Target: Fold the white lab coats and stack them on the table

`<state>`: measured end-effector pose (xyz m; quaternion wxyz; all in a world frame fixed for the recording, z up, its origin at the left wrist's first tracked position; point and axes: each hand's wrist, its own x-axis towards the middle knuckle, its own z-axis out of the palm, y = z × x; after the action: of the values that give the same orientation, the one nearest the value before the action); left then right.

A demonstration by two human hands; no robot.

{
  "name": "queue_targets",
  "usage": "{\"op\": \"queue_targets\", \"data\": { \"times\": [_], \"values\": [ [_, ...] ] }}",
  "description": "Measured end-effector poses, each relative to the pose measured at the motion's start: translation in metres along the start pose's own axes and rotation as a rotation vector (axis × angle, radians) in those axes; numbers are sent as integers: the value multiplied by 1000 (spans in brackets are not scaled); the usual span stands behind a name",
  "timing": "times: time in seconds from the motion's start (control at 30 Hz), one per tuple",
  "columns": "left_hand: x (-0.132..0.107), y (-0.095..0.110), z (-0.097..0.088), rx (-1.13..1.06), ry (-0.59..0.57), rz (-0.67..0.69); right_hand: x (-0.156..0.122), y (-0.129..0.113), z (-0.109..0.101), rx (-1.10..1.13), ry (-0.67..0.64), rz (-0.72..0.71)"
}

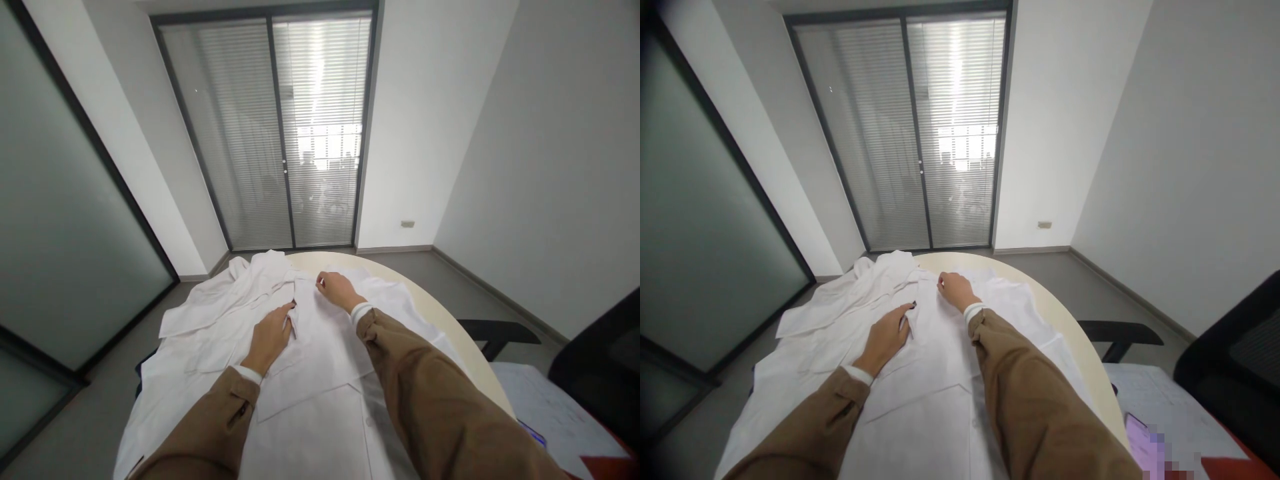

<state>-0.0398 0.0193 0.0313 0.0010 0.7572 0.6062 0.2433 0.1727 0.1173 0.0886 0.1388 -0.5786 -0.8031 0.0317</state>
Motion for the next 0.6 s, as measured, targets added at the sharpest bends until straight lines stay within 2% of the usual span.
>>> {"op": "queue_targets", "data": {
  "times": [0.13,0.23,0.43,0.6],
  "values": [
    [3,-1,0,33,14,113,32,-31,17,34,53,-101],
    [4,-2,0,32,6,182,47,-44,28,-54,71,-201],
    [6,-4,2,15,16,235,62,-44,41,-174,52,-230],
    [5,-5,2,4,33,187,64,-38,42,-208,74,-202]
  ]
}}
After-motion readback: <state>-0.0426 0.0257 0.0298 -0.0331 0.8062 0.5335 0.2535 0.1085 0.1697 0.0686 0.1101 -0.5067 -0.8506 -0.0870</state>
